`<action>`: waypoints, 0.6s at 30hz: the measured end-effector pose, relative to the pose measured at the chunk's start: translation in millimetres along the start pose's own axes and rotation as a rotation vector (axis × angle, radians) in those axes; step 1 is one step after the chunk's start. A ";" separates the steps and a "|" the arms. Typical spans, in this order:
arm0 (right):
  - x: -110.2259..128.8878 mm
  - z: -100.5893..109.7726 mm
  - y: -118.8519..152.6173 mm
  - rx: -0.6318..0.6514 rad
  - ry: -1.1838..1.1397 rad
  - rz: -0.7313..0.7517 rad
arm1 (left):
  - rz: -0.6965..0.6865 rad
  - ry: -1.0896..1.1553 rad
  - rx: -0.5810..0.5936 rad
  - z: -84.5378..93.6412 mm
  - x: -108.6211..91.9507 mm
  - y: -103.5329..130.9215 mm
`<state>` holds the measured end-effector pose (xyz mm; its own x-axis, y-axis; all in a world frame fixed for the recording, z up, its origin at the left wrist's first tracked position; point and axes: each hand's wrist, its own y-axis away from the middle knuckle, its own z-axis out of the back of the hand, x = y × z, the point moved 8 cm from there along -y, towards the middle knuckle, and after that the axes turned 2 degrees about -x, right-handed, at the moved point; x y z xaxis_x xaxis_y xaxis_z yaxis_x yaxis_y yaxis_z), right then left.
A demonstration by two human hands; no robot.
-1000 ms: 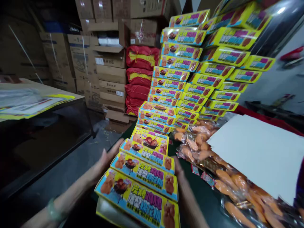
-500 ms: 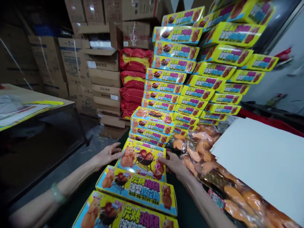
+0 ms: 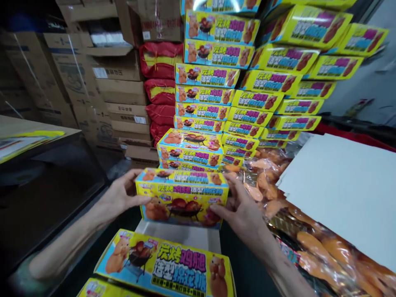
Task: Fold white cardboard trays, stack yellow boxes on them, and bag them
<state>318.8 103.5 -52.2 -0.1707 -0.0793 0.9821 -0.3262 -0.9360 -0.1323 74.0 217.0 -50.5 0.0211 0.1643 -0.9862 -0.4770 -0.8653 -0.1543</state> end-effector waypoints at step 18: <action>-57.8 0.7 -17.8 -0.035 0.171 0.051 | -0.162 -0.270 0.126 -9.7 43.0 -45.6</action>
<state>335.2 124.6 -106.4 -0.3420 -0.0639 0.9375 -0.3453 -0.9193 -0.1886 105.2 258.9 -86.4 -0.1198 0.4284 -0.8956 -0.5920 -0.7550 -0.2820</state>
